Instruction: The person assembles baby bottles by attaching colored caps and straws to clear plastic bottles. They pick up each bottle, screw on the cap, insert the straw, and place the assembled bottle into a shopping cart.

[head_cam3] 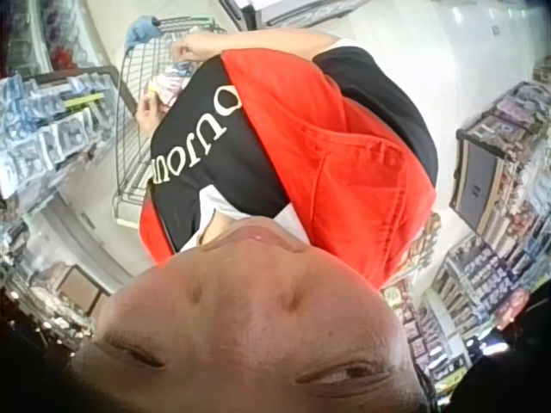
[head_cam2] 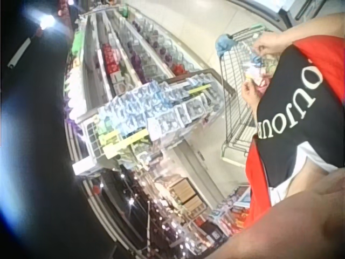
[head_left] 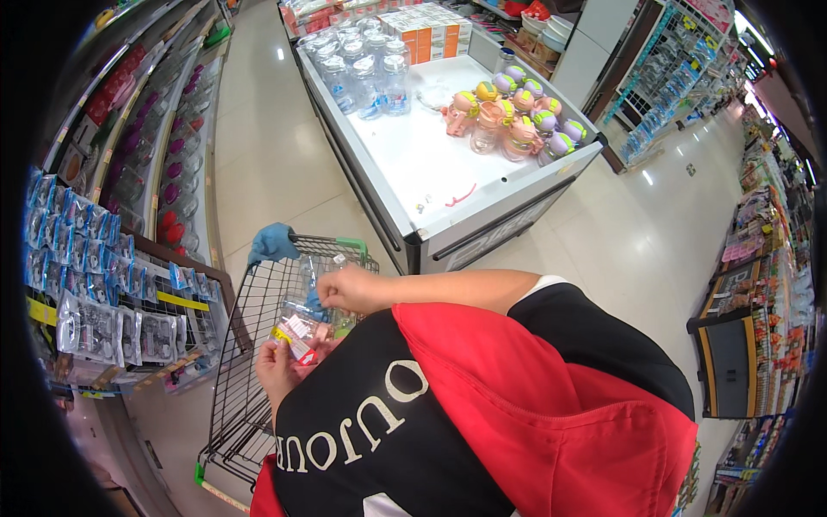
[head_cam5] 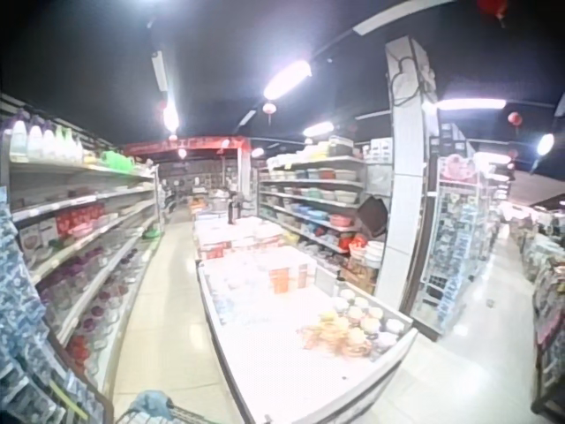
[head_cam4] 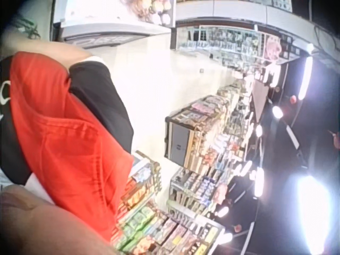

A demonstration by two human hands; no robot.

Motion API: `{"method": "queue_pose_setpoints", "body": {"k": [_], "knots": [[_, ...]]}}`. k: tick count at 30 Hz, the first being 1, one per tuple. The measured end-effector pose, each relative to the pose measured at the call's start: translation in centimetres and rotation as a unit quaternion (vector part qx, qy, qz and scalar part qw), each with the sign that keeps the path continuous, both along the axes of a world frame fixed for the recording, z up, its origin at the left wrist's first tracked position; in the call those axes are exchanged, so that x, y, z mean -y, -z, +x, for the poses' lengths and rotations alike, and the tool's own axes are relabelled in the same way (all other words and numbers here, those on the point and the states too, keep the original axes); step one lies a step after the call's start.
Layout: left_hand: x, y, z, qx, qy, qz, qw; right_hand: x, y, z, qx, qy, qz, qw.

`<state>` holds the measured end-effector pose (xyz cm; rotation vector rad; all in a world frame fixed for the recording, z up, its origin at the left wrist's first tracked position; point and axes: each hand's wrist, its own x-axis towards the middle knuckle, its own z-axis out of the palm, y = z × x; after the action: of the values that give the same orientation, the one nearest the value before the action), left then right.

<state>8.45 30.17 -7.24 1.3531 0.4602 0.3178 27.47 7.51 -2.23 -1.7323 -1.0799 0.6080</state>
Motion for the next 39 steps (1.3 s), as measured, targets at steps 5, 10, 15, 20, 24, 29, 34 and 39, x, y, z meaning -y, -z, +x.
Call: {"method": "queue_pose_setpoints", "body": {"k": [5,10,15,20,24,29,34,39], "knots": [[-4.7,5.5,-2.8,-0.052,-0.139,0.138,0.979,0.2,2.2,-0.2,-0.01,0.044,-0.002,0.999],[-6.6,10.5,-8.9,-0.271,-0.181,0.265,0.907,3.2,5.5,-0.7,-0.077,-0.06,-0.086,0.991],[-4.4,8.7,-12.6,-0.124,-0.249,0.353,0.894,5.0,9.4,-0.2,-0.055,-0.099,-0.104,0.988],[6.7,-1.1,-8.5,0.012,-0.149,0.095,0.984,4.6,7.0,-1.2,-0.133,-0.2,0.136,0.961],[17.3,-4.9,-1.4,0.028,-0.024,-0.068,0.997,7.2,2.8,-3.5,-0.405,-0.18,0.058,0.895],[23.0,-3.8,1.9,0.034,-0.005,-0.021,0.999,14.8,1.7,-0.8,-0.155,-0.224,0.129,0.954],[28.1,-1.3,3.6,0.003,0.119,0.013,0.993,22.0,3.4,0.9,-0.056,-0.063,0.05,0.995],[33.1,-1.2,4.8,-0.107,0.129,0.028,0.986,24.3,5.6,0.2,-0.022,-0.145,0.167,0.975]]}}
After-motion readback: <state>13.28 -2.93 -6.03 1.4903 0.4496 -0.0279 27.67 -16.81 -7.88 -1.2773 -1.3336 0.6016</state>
